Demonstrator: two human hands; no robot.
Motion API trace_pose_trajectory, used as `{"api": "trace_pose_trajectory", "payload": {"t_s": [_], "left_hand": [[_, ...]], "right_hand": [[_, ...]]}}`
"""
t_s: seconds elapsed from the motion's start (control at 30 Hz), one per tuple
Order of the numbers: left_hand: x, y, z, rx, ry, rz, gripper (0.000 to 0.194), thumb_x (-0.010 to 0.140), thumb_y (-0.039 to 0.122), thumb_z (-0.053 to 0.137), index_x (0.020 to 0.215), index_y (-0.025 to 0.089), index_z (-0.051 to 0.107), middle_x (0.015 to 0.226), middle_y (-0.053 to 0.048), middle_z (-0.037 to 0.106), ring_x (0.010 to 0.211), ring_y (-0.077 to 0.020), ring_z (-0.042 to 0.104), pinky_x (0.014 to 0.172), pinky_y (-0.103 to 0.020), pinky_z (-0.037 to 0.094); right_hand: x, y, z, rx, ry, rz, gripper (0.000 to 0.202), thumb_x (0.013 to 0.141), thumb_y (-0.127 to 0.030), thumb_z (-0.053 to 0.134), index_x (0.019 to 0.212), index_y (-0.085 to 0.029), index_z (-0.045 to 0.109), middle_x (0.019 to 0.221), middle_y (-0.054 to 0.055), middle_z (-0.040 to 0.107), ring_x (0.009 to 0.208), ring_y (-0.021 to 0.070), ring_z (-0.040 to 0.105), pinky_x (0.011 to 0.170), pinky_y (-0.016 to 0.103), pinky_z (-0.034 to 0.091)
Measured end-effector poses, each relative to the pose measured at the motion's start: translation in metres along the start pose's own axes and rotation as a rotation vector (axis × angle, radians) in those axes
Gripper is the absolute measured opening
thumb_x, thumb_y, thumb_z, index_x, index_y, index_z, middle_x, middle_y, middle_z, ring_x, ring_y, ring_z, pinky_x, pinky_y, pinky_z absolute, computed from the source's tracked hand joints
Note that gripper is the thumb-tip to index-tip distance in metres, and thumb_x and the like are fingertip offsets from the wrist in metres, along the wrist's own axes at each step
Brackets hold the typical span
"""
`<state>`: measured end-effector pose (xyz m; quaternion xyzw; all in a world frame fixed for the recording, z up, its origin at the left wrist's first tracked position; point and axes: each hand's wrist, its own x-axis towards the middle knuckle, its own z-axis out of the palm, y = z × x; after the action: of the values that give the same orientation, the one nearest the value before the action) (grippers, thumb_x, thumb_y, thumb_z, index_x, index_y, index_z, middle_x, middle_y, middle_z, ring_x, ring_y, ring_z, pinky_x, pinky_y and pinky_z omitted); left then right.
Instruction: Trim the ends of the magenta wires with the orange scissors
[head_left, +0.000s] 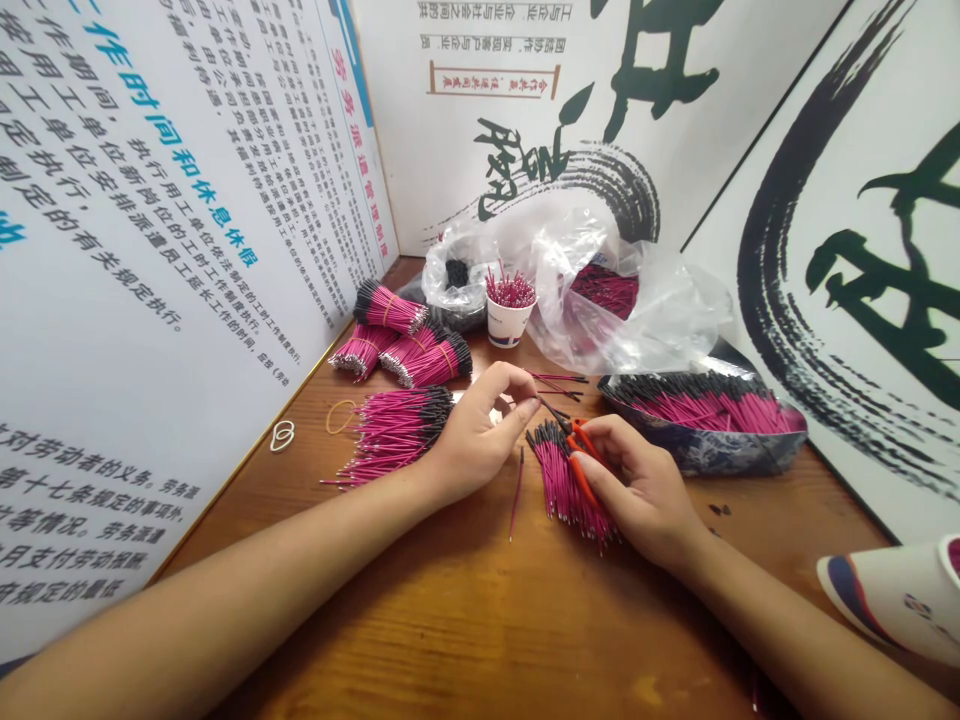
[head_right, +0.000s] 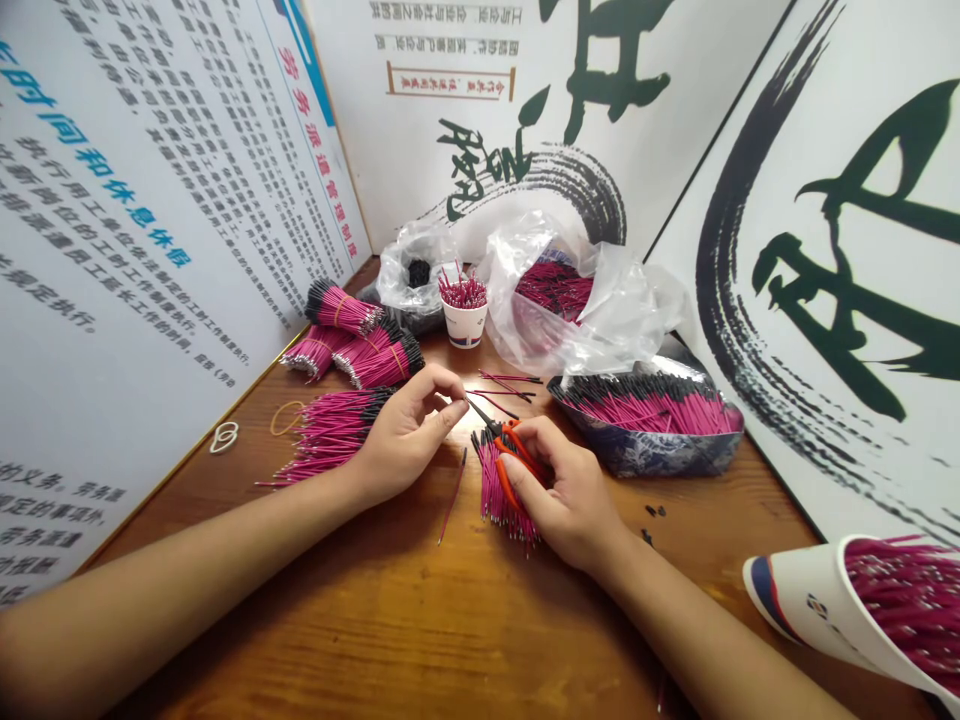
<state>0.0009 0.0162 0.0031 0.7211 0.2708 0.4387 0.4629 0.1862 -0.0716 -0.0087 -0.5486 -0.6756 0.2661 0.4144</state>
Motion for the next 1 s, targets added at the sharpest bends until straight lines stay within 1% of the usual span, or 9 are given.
{"api": "trace_pose_trajectory", "payload": {"t_s": [0.27, 0.47, 0.67, 0.87, 1.0], "left_hand": [[0.0002, 0.0004, -0.0003, 0.039, 0.014, 0.016, 0.005, 0.091, 0.023, 0.055, 0.089, 0.019, 0.054, 0.089, -0.002, 0.057, 0.082, -0.0147, 0.054, 0.075, -0.027, 0.045], [0.0001, 0.0014, -0.0003, 0.039, 0.016, 0.000, 0.004, 0.091, 0.023, 0.054, 0.090, 0.019, 0.053, 0.088, -0.001, 0.056, 0.078, -0.0140, 0.052, 0.073, -0.027, 0.045], [0.0006, 0.0032, 0.0001, 0.024, 0.014, -0.008, 0.003, 0.091, 0.021, 0.054, 0.089, 0.018, 0.053, 0.084, 0.000, 0.053, 0.074, -0.0126, 0.049, 0.069, -0.026, 0.042], [0.0008, 0.0037, 0.0001, 0.038, 0.013, -0.017, 0.005, 0.091, 0.022, 0.053, 0.088, 0.019, 0.052, 0.084, 0.000, 0.053, 0.072, -0.0122, 0.048, 0.068, -0.026, 0.043], [0.0009, 0.0027, 0.0002, 0.030, 0.008, 0.001, 0.004, 0.091, 0.021, 0.053, 0.088, 0.018, 0.052, 0.085, 0.000, 0.053, 0.074, -0.0125, 0.049, 0.070, -0.026, 0.043]], "right_hand": [[0.0018, -0.0027, -0.0005, 0.006, 0.002, 0.004, 0.009, 0.095, -0.031, 0.055, 0.093, -0.023, 0.057, 0.071, -0.002, 0.057, 0.061, 0.0144, 0.053, 0.057, 0.025, 0.042], [0.0009, -0.0015, -0.0016, 0.000, 0.000, 0.004, 0.009, 0.096, -0.032, 0.054, 0.096, -0.023, 0.058, 0.072, -0.002, 0.058, 0.062, 0.0150, 0.053, 0.058, 0.026, 0.042], [0.0004, -0.0006, 0.0004, 0.017, 0.014, 0.014, 0.008, 0.096, -0.032, 0.054, 0.094, -0.024, 0.056, 0.068, -0.003, 0.053, 0.058, 0.0140, 0.048, 0.055, 0.026, 0.038], [0.0005, 0.0004, 0.0006, 0.023, 0.012, 0.012, 0.007, 0.095, -0.030, 0.055, 0.094, -0.023, 0.054, 0.069, -0.003, 0.054, 0.059, 0.0139, 0.050, 0.056, 0.026, 0.040], [0.0006, -0.0001, 0.0000, 0.025, 0.009, 0.009, 0.007, 0.095, -0.030, 0.056, 0.094, -0.023, 0.054, 0.070, -0.003, 0.056, 0.060, 0.0137, 0.051, 0.056, 0.025, 0.041]]}}
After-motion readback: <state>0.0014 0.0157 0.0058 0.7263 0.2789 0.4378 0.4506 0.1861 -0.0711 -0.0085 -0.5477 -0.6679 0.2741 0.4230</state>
